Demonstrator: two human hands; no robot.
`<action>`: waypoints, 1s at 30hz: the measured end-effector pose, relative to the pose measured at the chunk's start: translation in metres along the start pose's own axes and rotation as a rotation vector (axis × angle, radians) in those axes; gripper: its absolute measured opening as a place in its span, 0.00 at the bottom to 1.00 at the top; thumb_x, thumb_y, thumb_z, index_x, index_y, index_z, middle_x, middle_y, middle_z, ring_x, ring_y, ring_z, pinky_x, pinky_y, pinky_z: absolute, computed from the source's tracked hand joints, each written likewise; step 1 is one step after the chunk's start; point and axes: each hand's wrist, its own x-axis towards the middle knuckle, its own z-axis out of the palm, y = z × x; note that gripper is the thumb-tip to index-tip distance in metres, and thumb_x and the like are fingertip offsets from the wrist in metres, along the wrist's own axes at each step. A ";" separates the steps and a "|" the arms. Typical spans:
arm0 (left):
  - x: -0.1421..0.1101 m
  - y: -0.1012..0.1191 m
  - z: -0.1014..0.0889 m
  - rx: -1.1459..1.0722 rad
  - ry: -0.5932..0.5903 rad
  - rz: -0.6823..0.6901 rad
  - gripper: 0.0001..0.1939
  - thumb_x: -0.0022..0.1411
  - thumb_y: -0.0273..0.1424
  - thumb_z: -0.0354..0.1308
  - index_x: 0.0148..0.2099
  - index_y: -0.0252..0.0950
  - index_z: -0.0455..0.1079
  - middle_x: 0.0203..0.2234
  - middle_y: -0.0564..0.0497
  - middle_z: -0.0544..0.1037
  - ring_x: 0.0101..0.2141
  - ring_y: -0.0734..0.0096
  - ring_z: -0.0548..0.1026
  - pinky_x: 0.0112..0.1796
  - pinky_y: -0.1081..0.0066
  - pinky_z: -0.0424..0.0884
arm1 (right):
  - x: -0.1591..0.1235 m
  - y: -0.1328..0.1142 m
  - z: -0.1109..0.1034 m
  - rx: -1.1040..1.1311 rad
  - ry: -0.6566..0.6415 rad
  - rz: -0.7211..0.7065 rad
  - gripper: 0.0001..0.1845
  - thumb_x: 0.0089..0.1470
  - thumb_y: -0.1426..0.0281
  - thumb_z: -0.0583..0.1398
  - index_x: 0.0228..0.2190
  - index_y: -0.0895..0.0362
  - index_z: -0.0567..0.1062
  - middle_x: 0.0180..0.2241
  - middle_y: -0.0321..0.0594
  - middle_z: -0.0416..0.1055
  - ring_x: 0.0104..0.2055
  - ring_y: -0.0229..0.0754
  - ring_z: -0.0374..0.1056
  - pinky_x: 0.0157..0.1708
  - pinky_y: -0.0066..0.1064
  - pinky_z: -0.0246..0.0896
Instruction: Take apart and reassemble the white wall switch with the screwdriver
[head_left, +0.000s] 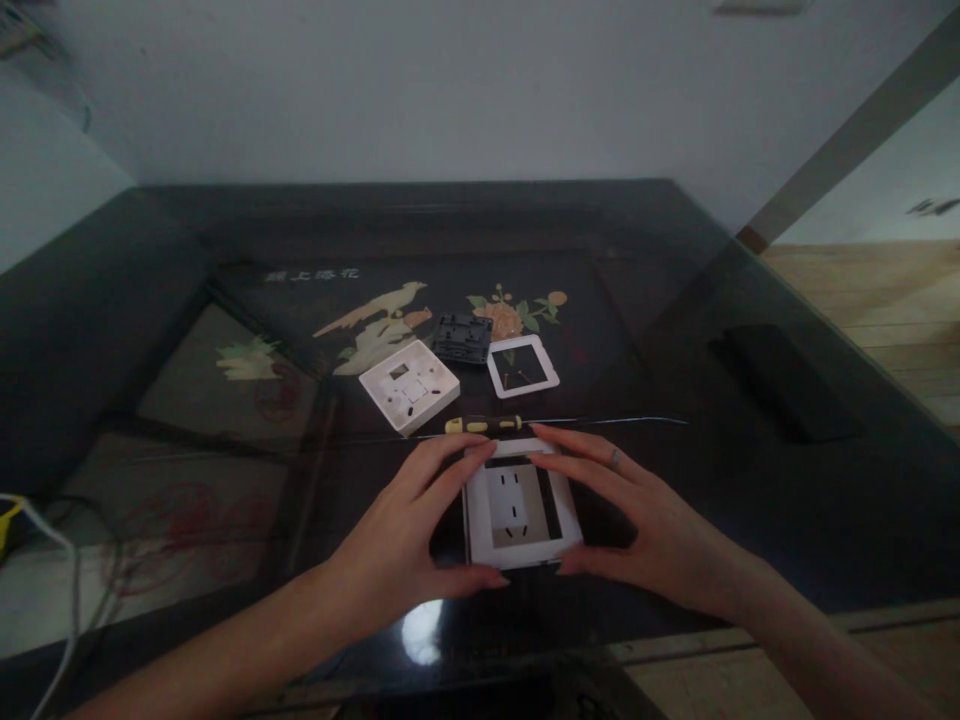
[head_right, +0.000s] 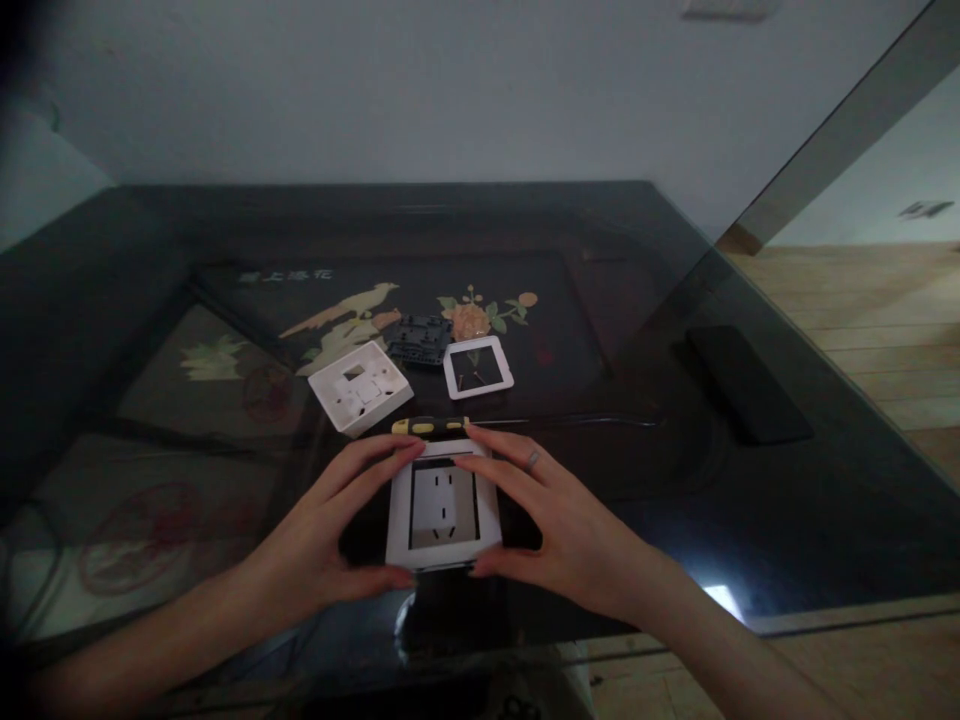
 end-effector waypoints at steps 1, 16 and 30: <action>-0.004 -0.002 0.005 -0.009 0.005 -0.004 0.49 0.53 0.43 0.70 0.69 0.49 0.46 0.62 0.41 0.59 0.62 0.49 0.60 0.60 0.49 0.64 | -0.002 0.001 0.003 0.000 -0.002 0.001 0.38 0.50 0.60 0.69 0.60 0.44 0.62 0.65 0.44 0.58 0.66 0.50 0.57 0.62 0.46 0.60; -0.017 -0.008 0.020 -0.140 -0.087 -0.144 0.52 0.53 0.37 0.70 0.70 0.52 0.41 0.65 0.44 0.53 0.63 0.50 0.58 0.61 0.48 0.63 | -0.006 0.009 0.024 0.225 -0.060 0.124 0.42 0.49 0.69 0.69 0.60 0.42 0.57 0.64 0.45 0.54 0.67 0.51 0.54 0.63 0.48 0.58; -0.014 -0.006 0.015 -0.142 -0.169 -0.174 0.52 0.55 0.41 0.69 0.70 0.54 0.37 0.67 0.45 0.51 0.65 0.50 0.56 0.62 0.48 0.61 | -0.003 0.017 0.030 0.183 -0.108 0.145 0.46 0.50 0.53 0.67 0.64 0.45 0.54 0.69 0.45 0.50 0.69 0.50 0.50 0.64 0.47 0.55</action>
